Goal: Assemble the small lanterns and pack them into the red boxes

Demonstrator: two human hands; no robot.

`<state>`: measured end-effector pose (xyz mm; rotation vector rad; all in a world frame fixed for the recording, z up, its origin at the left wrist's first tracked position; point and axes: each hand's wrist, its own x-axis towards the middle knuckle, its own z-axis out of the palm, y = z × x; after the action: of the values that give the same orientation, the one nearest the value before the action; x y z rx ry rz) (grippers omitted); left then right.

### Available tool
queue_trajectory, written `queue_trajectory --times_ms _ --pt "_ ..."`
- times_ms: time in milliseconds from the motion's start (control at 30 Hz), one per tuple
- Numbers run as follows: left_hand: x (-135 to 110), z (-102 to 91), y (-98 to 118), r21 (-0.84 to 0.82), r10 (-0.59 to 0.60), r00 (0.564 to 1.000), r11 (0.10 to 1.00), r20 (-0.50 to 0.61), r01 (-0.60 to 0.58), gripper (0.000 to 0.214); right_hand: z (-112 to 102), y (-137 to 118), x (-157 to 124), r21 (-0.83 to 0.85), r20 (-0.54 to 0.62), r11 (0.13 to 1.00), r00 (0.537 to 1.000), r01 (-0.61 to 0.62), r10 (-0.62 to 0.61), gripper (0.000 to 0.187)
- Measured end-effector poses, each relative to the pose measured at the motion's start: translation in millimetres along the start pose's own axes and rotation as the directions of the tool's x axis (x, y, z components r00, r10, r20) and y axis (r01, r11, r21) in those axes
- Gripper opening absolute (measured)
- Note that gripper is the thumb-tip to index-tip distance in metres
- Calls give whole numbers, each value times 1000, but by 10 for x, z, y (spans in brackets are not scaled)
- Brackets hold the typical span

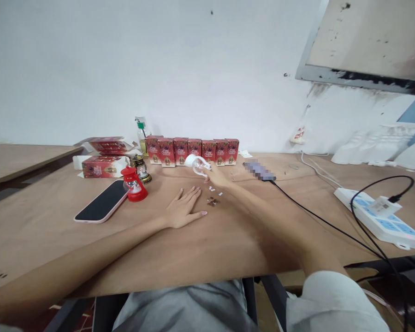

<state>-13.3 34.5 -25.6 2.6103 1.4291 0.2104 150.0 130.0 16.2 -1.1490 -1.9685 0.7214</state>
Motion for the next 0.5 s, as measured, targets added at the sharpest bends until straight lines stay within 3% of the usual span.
queue_trajectory --times_ms 100,167,233,333,500 --pt "145 27 120 -38 118 993 992 6 -118 94 -100 158 -276 301 -113 953 993 13 22 41" --pt "214 41 175 -38 249 968 968 14 -248 89 -137 220 -425 618 -182 785 979 41 92 40" --pt "253 43 204 -30 340 939 940 57 -338 80 -140 250 -520 767 -190 639 970 50 151 43" --pt "260 30 217 -19 366 924 930 114 -366 72 -68 245 -567 762 -200 646 966 48 164 49" --pt "153 9 133 0 368 925 929 90 -370 68 134 172 -565 672 -328 734 928 98 176 46"
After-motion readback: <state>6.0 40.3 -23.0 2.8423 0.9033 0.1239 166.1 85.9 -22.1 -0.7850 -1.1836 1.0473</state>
